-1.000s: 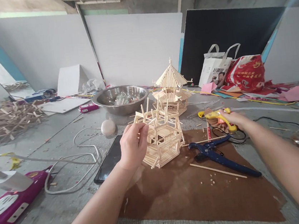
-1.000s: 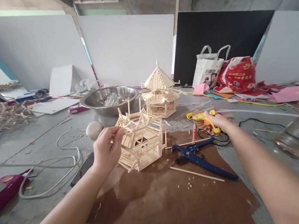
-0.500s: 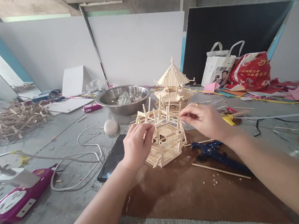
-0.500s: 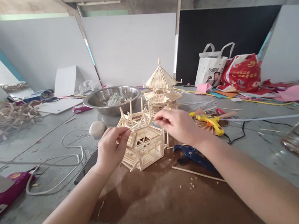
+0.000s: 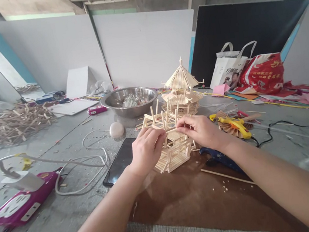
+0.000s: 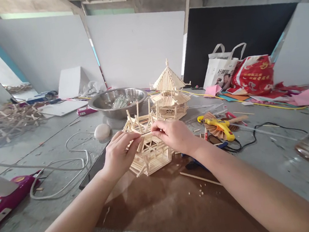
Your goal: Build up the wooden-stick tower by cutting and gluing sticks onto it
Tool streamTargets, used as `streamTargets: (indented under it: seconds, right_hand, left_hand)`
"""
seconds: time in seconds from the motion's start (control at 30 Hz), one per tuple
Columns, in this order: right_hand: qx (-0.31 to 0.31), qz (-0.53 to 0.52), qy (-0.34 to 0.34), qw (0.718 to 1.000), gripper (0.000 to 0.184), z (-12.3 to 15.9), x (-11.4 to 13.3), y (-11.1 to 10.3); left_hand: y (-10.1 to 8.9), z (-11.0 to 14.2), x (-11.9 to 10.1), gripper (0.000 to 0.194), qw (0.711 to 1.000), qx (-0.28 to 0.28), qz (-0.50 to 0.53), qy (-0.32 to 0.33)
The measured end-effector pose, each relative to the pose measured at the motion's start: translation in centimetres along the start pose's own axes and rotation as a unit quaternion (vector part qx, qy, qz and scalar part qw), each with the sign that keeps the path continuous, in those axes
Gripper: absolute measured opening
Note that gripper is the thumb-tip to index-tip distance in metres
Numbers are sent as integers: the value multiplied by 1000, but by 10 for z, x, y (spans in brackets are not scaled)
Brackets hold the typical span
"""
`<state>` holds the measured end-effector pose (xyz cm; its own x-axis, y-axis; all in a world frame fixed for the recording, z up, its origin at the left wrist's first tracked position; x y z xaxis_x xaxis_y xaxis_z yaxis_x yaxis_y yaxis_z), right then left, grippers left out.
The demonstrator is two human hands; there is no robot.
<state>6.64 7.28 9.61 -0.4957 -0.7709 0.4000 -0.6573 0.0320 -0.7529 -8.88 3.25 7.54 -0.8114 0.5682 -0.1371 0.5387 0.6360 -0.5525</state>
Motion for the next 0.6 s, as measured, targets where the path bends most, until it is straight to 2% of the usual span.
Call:
streamTargets:
  seconds: [0.2, 0.3, 0.6]
  right_hand:
    - [-40, -38, 39, 998, 13, -2, -21, 2]
    - [-47, -51, 45, 997, 10, -5, -30, 5]
    - [-33, -78, 23, 996, 8, -8, -26, 7]
  left_hand:
    - [-4, 1, 2, 10, 999, -41, 21, -5]
    - [-4, 0, 2, 14, 999, -42, 24, 0]
    - [-1, 1, 2, 18, 999, -16, 37, 8]
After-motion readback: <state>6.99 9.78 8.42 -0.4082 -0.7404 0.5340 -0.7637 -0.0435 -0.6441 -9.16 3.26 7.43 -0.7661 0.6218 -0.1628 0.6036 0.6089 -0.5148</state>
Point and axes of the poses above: each hand's wrist, its own z-axis away from the middle knuckle, its own y-axis out of the palm, x = y × z, the point moved 4 cm from there along -z, towards the middle knuckle
